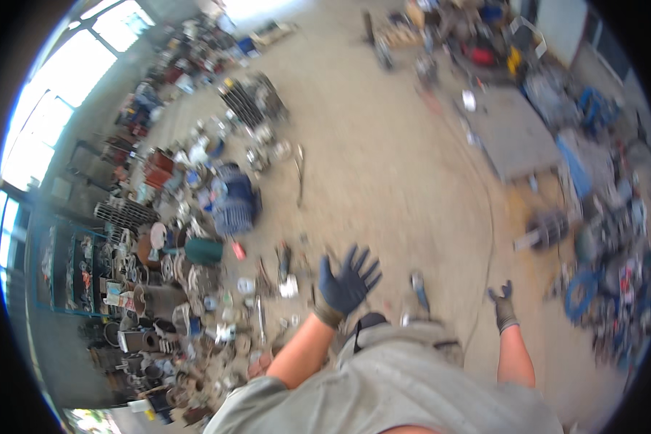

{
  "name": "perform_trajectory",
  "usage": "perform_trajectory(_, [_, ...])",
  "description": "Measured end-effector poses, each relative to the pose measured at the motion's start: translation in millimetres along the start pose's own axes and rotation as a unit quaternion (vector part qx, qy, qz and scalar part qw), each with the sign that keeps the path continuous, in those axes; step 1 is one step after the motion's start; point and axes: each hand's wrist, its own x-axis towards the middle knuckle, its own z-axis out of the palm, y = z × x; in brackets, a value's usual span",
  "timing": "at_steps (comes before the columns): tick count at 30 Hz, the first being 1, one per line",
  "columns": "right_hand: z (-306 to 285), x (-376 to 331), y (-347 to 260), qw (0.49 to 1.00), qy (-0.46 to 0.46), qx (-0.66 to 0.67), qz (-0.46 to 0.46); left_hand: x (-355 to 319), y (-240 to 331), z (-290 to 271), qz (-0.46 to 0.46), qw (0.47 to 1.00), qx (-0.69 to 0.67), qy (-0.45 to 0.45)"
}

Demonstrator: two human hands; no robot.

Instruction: The person sits on the floor of a workshop and uses a wrench to tighten bolts on a disassembled engine component. They rotate the part to access different bolts and continue tightening until the component is secured.

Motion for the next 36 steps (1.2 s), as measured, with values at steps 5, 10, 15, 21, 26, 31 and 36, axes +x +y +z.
perform_trajectory(5, [248.6,51.7,-258.6,0.801,-0.366,-0.239,-0.409,127.7,21.1,11.5,0.038,0.992,-0.035,0.118])
perform_trajectory(10, [467.9,48.7,-344.3,0.696,-0.371,-0.401,-0.466,229.1,83.7,-5.3,0.108,0.94,-0.148,-0.289])
perform_trajectory(15, [570.3,277.7,-318.2,0.718,-0.461,-0.421,-0.31,240.2,208.4,-69.7,0.013,0.998,-0.032,0.057])
perform_trajectory(21, [289.6,511.5,-271.5,0.839,-0.104,-0.507,0.166,335.0,358.0,-126.9,0.206,0.882,0.14,0.4])
perform_trajectory(26, [184.2,517.2,-253.1,0.825,0.013,-0.495,0.273,438.2,459.0,-95.0,0.191,0.906,0.22,0.308])
perform_trajectory(31, [345.7,576.4,-302.2,0.878,0.003,-0.356,0.319,573.6,528.1,-85.1,0.075,0.73,0.622,0.275])
perform_trajectory(36, [504.6,719.5,-408.6,0.926,-0.036,-0.283,0.247,675.8,583.0,-178.7,-0.144,0.647,0.675,0.324])
